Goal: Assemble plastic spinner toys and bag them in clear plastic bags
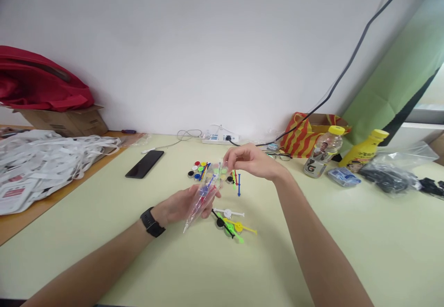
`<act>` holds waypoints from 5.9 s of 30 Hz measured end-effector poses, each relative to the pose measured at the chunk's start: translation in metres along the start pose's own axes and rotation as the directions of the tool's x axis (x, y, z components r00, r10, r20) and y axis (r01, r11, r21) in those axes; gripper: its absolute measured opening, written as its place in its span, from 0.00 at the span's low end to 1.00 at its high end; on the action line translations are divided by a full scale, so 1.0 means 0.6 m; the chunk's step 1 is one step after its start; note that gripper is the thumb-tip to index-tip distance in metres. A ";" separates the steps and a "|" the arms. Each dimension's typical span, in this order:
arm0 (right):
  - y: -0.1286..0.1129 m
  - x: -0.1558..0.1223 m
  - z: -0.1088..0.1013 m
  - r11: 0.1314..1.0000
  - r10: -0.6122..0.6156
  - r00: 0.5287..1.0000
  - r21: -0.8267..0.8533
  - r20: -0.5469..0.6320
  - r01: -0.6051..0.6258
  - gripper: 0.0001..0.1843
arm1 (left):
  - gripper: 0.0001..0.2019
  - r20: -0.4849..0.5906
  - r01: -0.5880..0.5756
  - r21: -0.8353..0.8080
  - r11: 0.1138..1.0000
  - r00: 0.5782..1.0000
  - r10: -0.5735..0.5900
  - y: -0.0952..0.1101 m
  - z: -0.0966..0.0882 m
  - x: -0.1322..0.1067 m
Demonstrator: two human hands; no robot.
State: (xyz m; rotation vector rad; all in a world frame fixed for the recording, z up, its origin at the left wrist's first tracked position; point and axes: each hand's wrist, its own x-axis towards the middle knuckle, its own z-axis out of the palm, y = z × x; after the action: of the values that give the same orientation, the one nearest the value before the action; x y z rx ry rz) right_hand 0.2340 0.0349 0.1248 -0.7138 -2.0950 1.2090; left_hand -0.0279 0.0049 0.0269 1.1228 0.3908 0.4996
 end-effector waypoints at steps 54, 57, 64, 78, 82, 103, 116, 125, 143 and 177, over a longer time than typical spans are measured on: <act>-0.025 0.016 -0.008 0.963 -0.252 0.690 -0.245 -0.678 0.110 0.13 | 0.22 -0.315 -0.076 0.073 0.994 0.944 0.095 -0.025 0.023 0.021; -0.021 0.021 -0.010 0.958 -0.248 0.696 -0.279 -0.674 0.071 0.14 | 0.22 -0.321 -0.079 0.093 0.993 0.941 0.105 -0.026 0.021 0.021; -0.014 0.032 0.003 0.914 -0.160 0.785 -0.390 -0.598 -0.110 0.12 | 0.23 -0.305 -0.104 0.130 0.986 0.942 0.140 -0.025 0.026 0.020; -0.009 0.044 0.027 0.725 -0.096 0.855 -0.624 -0.509 -0.291 0.07 | 0.27 -0.317 -0.098 0.154 0.983 0.938 0.143 -0.024 0.036 0.022; -0.030 0.031 0.021 0.725 -0.101 0.854 -0.625 -0.511 -0.288 0.10 | 0.26 -0.362 -0.103 0.043 0.994 0.925 0.111 -0.023 0.030 0.022; 0.055 0.051 0.113 0.690 0.685 0.569 -0.655 0.454 -0.308 0.14 | 0.17 -0.651 -0.340 -0.150 0.928 0.741 0.166 -0.005 0.005 0.023; 0.004 -0.033 -0.054 0.891 0.382 0.919 -0.302 0.098 -0.339 0.14 | 0.27 -0.614 -0.150 0.116 0.982 0.766 0.189 -0.011 0.012 0.022; -0.042 0.004 0.002 0.934 -0.186 0.749 -0.352 -0.636 -0.067 0.18 | 0.27 -0.510 -0.012 0.395 0.919 0.829 0.230 -0.030 0.026 0.018; -0.041 0.026 0.067 0.627 0.080 0.960 -0.736 -0.268 -0.258 0.13 | 0.20 -0.392 -0.084 0.460 0.884 0.874 0.287 -0.041 0.025 0.027; -0.048 0.006 0.049 0.681 0.219 0.968 -0.692 -0.122 -0.241 0.15 | 0.22 -0.382 0.041 0.842 0.538 0.750 0.541 -0.040 0.016 0.020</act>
State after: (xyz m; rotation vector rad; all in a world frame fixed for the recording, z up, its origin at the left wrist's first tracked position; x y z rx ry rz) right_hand 0.2060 0.0085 0.1394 -1.3609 -2.4973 0.4437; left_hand -0.0084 -0.0040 0.0077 1.9581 1.1299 1.0414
